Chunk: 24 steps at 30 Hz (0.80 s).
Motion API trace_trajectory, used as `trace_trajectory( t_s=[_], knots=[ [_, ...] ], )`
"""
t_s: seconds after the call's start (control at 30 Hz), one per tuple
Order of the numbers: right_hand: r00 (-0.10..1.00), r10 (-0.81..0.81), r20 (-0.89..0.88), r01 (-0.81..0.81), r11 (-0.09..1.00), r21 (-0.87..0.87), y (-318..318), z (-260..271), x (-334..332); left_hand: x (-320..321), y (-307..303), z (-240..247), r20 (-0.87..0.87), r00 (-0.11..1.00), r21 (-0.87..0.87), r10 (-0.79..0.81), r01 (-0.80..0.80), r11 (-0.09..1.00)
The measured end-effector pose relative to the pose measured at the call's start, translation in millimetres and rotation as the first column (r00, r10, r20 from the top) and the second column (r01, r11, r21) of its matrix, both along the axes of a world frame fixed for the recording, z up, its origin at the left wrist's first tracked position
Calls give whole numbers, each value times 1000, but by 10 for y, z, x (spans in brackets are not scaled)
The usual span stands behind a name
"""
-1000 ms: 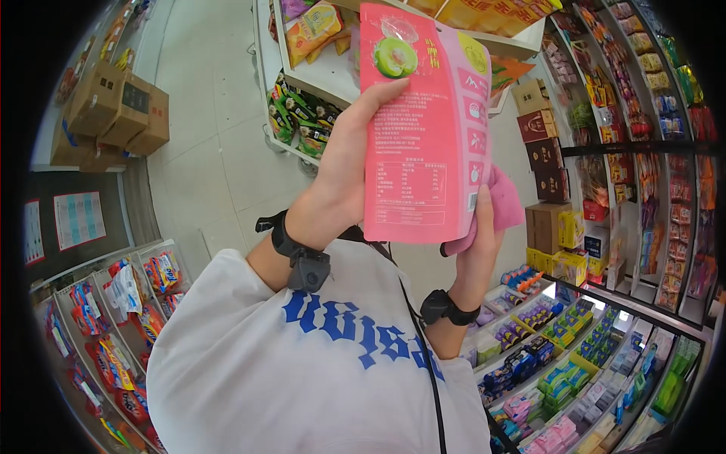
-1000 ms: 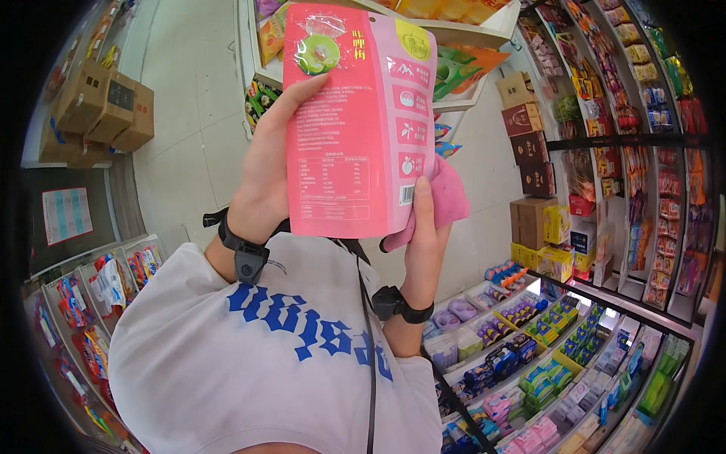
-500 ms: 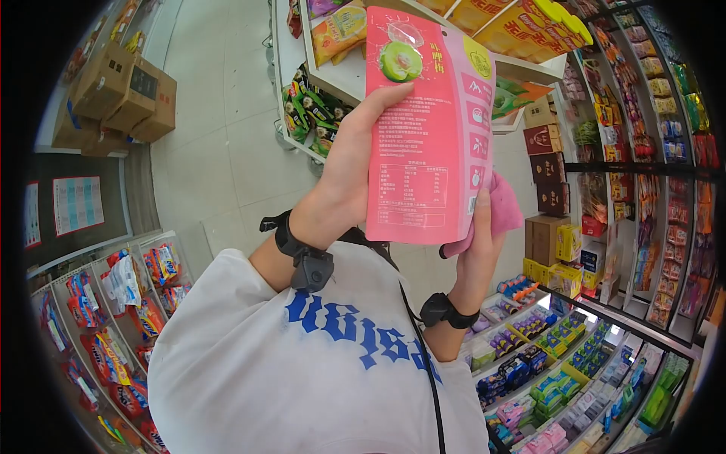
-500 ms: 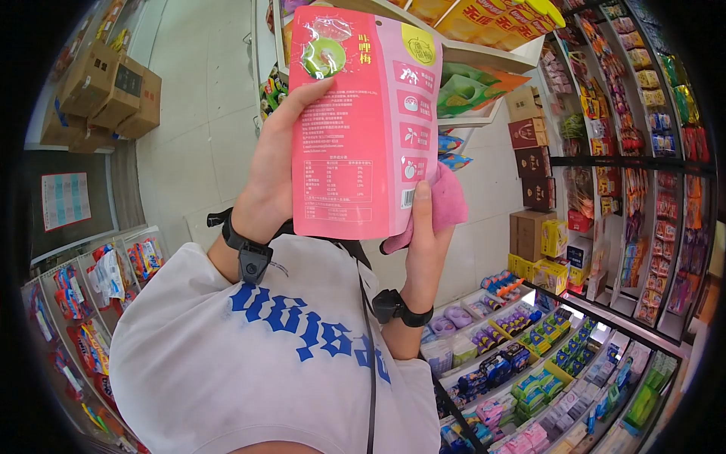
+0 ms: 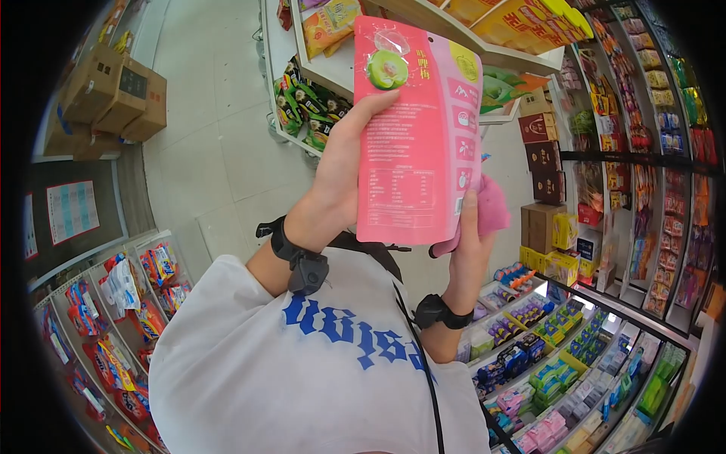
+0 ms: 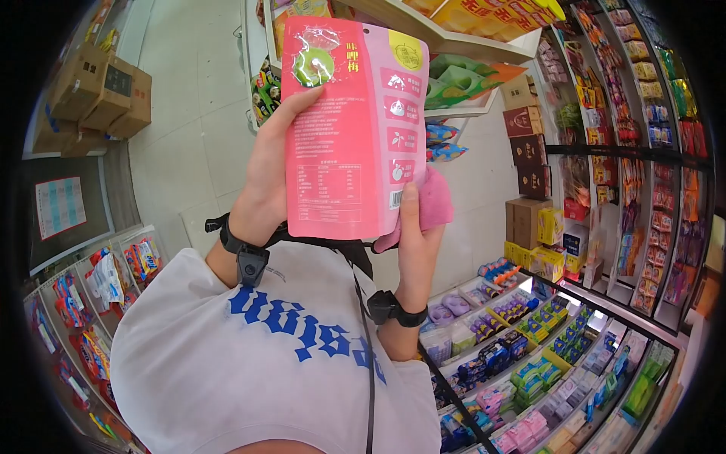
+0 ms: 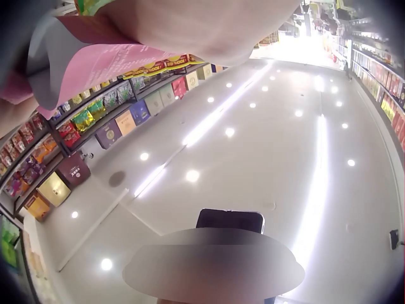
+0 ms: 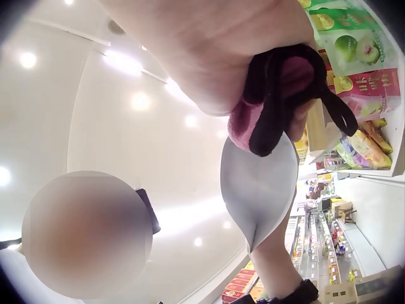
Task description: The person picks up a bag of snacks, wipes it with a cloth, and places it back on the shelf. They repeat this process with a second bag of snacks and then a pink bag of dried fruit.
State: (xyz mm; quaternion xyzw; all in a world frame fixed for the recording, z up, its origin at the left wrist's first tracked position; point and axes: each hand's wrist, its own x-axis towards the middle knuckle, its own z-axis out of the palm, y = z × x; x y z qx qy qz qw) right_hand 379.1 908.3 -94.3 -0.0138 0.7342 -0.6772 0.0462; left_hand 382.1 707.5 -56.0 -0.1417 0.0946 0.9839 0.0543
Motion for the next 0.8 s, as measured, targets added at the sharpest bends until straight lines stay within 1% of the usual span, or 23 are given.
trace_trajectory(
  t_s=[0.1, 0.17, 0.23, 0.27, 0.33, 0.4, 0.47, 0.53, 0.57, 0.6, 0.63, 0.67, 0.7, 0.73, 0.77, 0.8],
  knots=[
    [994, -3, 110, 1, 1000, 19, 118, 145, 75, 7, 161, -1, 5, 1000, 4, -22, 22, 1000],
    [963, 24, 269, -25, 1000, 1, 306, 152, 80, 6, 308, -44, 22, 999, -23, -25, 25, 999],
    [969, 44, 243, -45, 999, -1, 503, 114, 30, 53, 507, -14, 41, 999, -79, 3, 0, 997],
    [990, 45, 134, -46, 999, 5, 611, 42, -15, 55, 610, 18, 32, 999, -117, 21, -17, 993],
    [1000, -12, -19, 12, 999, 45, 869, -51, -97, 74, 850, 14, 21, 999, -204, 27, -22, 979],
    [988, -123, -95, 132, 987, 97, 1138, -92, -118, 58, 1163, -38, 6, 999, -306, 32, -28, 952],
    [995, 5, 105, -10, 999, 49, 1345, 149, 31, -6, 1588, -111, -5, 999, -411, 36, -35, 911],
    [987, 120, -111, -99, 979, 176, 1464, 221, 56, -55, 2119, -116, -82, 997, -517, 3, -45, 855],
    [896, 194, -400, -56, 942, 330, 1502, 187, 39, -56, 2335, -134, -113, 993, -565, -17, -50, 824],
    [717, 294, -631, 40, 887, 459, 1586, 154, 5, -37, 2488, -172, -142, 987, -618, -72, -32, 785],
    [738, 296, -606, -42, 917, 397, 1746, 124, -41, -21, 2624, -210, -165, 978, -668, -125, -18, 744],
    [751, 288, -595, -19, 909, 416, 1913, 126, -111, -21, 2735, -227, -184, 967, -715, -176, -9, 699],
    [764, 280, -582, 1, 900, 435, 2079, 134, -188, -23, 2800, -222, -150, 957, -702, -248, 74, 709],
    [779, 272, -565, 19, 890, 455, 2230, 128, -254, -22, 2885, -243, -142, 953, -724, -266, 83, 685],
    [793, 205, -574, 22, 931, 363, 2347, 80, -348, -16, 2970, -277, -130, 950, -745, -284, 95, 661],
    [896, 160, -415, -133, 987, 93, 2453, 32, -438, -14, 3048, -289, -119, 946, -764, -303, 107, 636]
  ],
)
